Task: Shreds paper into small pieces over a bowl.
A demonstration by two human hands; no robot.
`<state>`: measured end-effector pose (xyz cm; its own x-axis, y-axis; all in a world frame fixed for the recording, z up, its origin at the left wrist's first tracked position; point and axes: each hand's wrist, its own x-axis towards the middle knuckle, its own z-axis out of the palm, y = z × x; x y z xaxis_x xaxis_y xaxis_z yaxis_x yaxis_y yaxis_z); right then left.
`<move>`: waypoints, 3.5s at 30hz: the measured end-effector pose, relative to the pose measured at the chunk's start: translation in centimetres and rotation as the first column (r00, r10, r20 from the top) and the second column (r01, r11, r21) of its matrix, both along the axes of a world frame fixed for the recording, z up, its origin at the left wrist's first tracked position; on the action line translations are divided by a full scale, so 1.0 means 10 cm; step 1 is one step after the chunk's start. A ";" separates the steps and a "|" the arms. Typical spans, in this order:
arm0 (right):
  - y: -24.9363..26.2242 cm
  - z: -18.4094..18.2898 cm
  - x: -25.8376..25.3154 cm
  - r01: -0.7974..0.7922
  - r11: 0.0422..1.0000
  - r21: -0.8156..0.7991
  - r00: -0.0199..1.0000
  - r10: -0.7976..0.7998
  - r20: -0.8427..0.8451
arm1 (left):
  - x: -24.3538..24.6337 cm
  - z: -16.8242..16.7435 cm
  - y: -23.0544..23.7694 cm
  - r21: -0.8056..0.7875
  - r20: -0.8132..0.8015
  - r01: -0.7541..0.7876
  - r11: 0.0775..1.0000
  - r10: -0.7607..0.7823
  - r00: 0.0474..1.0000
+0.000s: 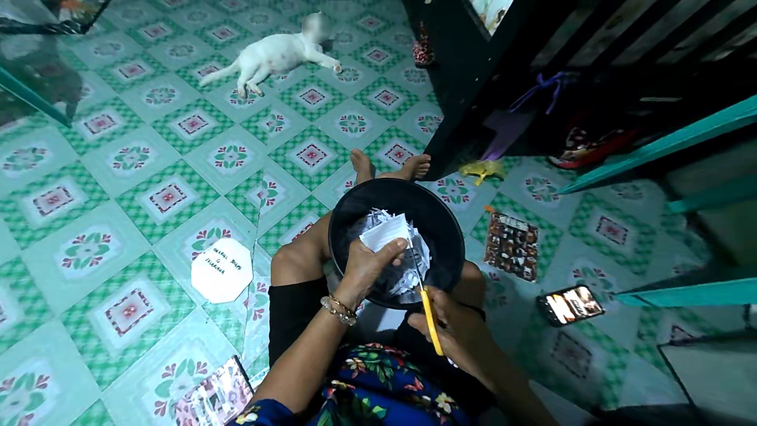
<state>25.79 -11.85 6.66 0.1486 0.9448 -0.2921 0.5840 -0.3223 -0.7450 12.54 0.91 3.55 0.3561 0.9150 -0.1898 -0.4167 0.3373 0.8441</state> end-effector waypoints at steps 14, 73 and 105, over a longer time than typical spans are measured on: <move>0.01 -0.17 -0.05 0.032 0.978 0.208 0.998 -0.044 0.051 | -0.01 0.01 -0.01 0.017 -0.007 0.083 0.996 -0.083 0.997; 0.08 -0.03 0.13 0.050 0.998 -0.038 0.968 -0.058 -0.243 | -0.03 0.10 0.05 -0.149 -0.030 0.150 0.977 -0.156 0.987; 0.06 0.00 0.03 -0.019 0.998 -0.055 0.999 0.017 -0.037 | -0.05 0.09 0.04 -0.139 -0.038 0.234 0.962 -0.241 0.970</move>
<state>26.06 -11.21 6.62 0.1199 0.9294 -0.3491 0.5633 -0.3533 -0.7469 12.07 1.34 4.44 0.5461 0.7707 -0.3283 -0.2662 0.5312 0.8043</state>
